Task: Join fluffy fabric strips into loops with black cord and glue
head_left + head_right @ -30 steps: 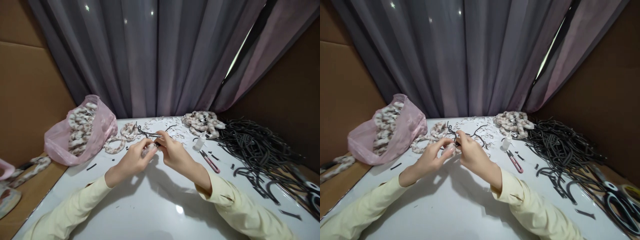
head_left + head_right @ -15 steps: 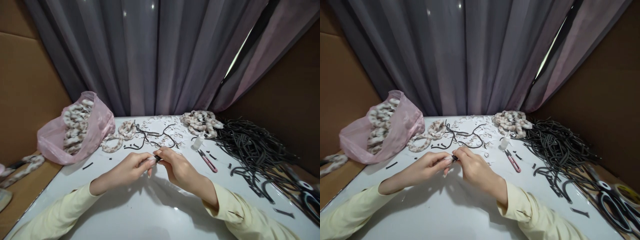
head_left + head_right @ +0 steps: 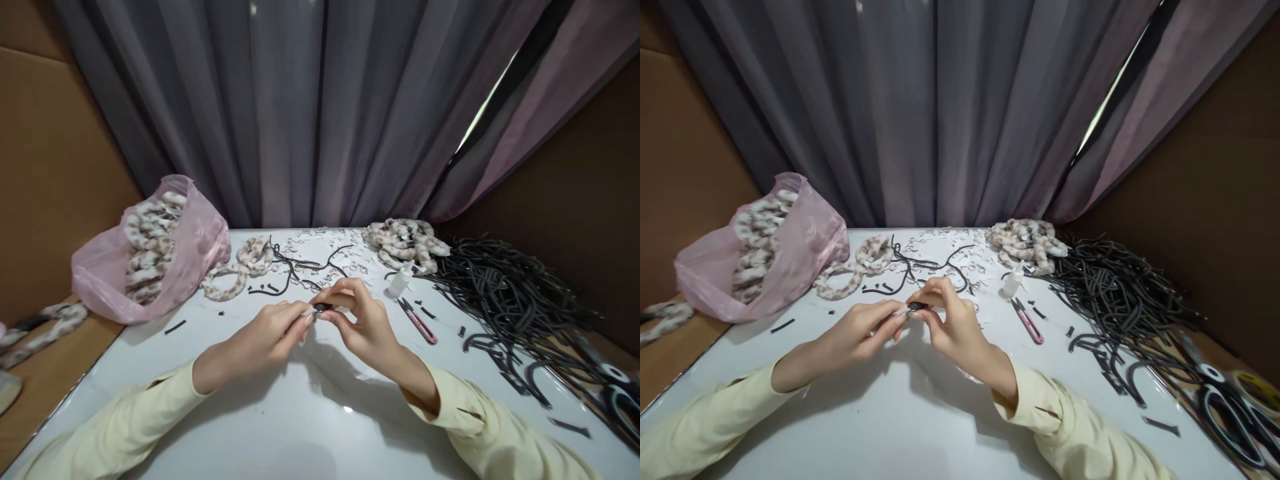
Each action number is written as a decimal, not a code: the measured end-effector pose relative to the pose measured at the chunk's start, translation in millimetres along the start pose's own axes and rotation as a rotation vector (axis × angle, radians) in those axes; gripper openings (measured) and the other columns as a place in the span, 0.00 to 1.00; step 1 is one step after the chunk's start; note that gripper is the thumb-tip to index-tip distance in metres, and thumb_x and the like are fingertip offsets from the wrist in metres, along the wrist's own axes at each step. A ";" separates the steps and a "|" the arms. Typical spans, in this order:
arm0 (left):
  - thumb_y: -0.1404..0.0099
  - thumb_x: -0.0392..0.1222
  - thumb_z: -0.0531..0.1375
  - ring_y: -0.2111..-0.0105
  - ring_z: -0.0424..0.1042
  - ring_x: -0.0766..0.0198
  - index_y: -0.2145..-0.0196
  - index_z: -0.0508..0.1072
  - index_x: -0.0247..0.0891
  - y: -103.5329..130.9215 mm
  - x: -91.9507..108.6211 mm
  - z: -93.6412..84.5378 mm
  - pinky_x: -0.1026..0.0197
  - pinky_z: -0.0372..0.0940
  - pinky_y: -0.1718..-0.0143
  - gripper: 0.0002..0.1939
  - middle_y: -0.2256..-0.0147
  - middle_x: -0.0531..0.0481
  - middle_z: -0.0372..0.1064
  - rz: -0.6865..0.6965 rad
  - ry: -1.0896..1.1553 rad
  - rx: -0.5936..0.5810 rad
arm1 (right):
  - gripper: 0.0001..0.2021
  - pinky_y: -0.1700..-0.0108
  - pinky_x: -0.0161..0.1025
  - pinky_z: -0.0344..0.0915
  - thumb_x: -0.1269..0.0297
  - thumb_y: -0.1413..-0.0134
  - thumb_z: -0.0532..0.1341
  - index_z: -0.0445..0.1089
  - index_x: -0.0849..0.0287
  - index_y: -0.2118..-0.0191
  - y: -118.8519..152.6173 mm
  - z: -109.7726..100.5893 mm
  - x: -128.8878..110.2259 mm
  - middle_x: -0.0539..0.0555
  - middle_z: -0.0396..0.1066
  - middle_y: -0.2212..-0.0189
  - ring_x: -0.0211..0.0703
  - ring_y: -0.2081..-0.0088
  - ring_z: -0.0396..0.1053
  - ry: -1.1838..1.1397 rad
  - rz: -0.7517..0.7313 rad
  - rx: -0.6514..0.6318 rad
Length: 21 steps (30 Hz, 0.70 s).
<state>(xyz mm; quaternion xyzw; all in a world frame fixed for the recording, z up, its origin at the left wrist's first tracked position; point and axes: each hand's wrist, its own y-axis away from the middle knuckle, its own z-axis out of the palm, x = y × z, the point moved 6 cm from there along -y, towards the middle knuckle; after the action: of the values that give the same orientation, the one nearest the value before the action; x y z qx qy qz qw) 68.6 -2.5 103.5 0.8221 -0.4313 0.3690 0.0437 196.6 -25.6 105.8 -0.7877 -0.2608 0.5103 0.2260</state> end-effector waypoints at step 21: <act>0.39 0.50 0.56 0.77 0.62 0.70 0.68 0.76 0.34 -3.9 -23.6 15.2 0.67 0.53 0.74 0.16 0.75 0.52 0.69 -0.403 0.638 -0.212 | 0.30 0.64 0.40 0.73 0.81 0.49 0.54 0.44 0.56 0.43 12.6 15.2 -0.9 0.58 0.61 0.58 0.42 0.60 0.70 0.050 -0.267 -0.083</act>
<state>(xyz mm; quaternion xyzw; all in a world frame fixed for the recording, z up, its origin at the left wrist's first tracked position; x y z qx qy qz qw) 71.8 10.0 78.3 0.7251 -0.2617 0.5435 0.3321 184.6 -34.4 92.8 -0.7671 -0.3786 0.4446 0.2656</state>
